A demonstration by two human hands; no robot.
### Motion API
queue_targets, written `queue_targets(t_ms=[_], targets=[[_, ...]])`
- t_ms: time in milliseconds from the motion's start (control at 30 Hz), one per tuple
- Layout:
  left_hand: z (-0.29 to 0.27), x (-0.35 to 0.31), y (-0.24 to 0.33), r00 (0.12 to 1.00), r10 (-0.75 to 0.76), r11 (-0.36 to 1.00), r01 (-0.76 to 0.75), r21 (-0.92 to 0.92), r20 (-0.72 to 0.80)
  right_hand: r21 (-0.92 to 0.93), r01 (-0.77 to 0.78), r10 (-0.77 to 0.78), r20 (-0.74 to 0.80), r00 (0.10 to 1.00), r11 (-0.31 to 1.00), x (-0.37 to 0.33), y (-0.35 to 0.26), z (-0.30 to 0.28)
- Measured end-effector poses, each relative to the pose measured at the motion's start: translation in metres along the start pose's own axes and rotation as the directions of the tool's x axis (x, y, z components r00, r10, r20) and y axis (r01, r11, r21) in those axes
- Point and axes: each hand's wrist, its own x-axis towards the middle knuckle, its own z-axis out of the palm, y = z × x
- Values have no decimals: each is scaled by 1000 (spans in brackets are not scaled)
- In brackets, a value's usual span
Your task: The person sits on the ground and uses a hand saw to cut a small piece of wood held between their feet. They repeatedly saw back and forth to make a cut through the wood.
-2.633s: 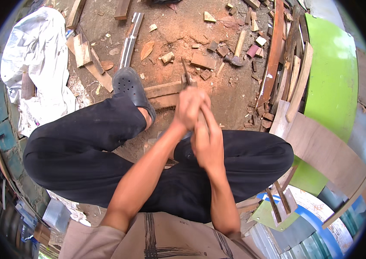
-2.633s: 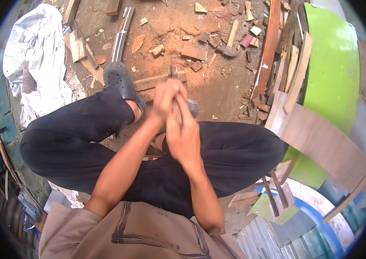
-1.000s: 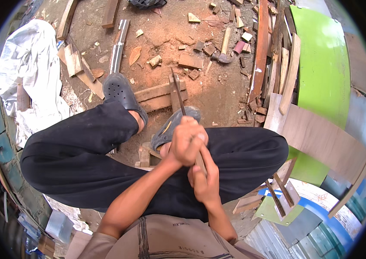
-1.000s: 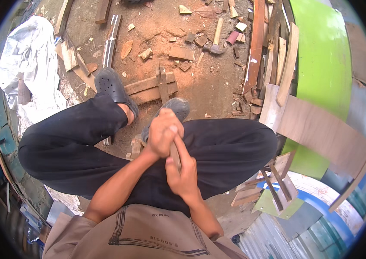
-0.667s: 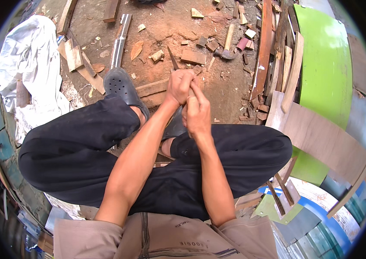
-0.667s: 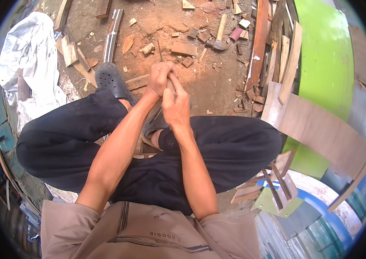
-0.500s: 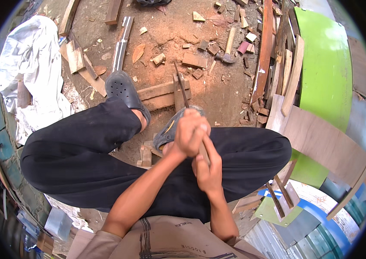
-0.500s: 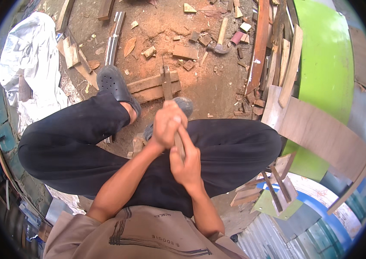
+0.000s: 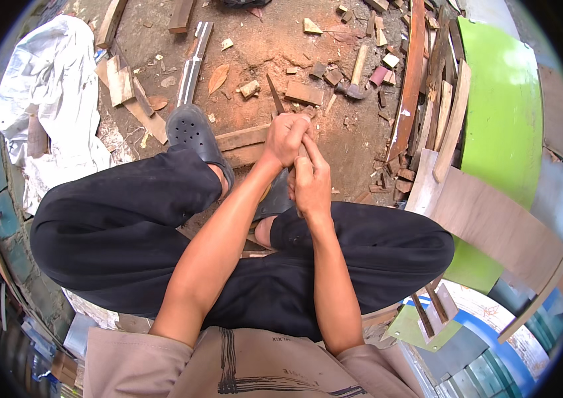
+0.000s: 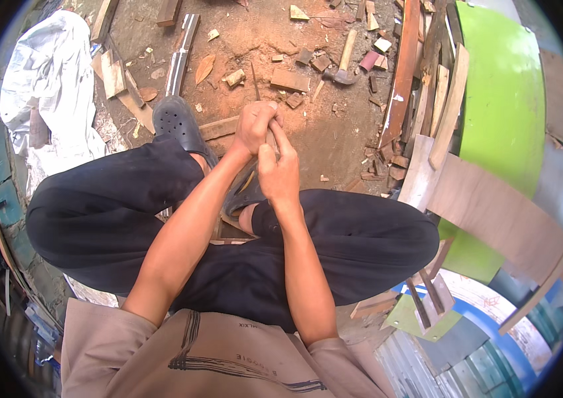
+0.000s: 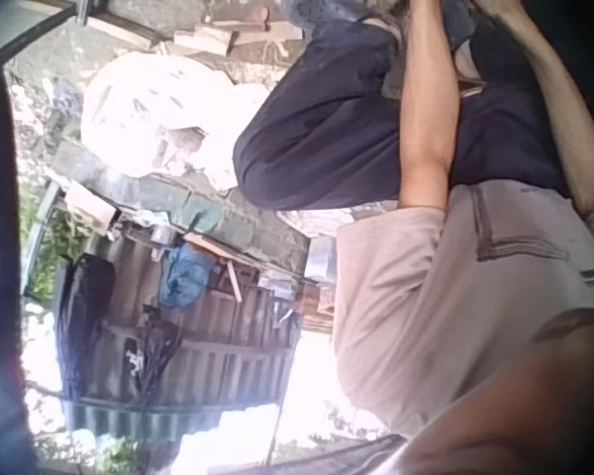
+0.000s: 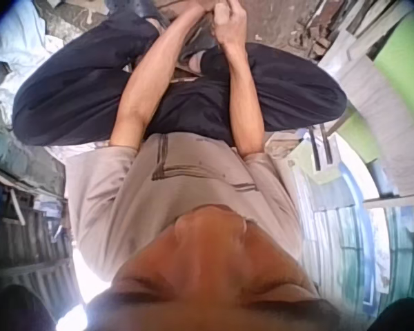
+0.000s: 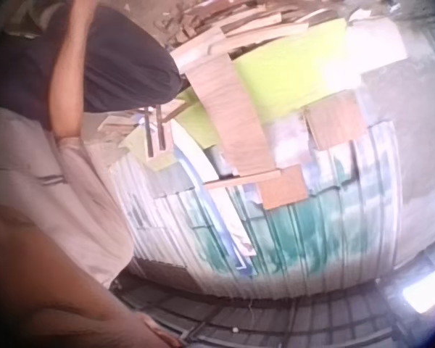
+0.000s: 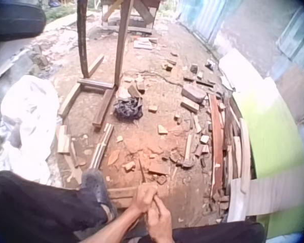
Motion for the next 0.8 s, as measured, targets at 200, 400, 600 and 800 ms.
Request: queue_targets(t_ms=[200, 400, 600, 800], targets=[[1, 0, -10, 994, 103, 987, -107, 116, 39, 110, -44, 41, 29, 999, 993, -11, -6, 0], [1, 3, -11, 990, 115, 986, -124, 114, 80, 79, -44, 41, 35, 999, 996, -11, -10, -2], [3, 0, -15, 988, 79, 967, -108, 229, 132, 82, -28, 27, 6, 1000, 996, -11, 8, -4], [6, -9, -15, 988, 142, 968, -126, 218, -59, 27, -26, 27, -29, 999, 999, -6, 23, -5]])
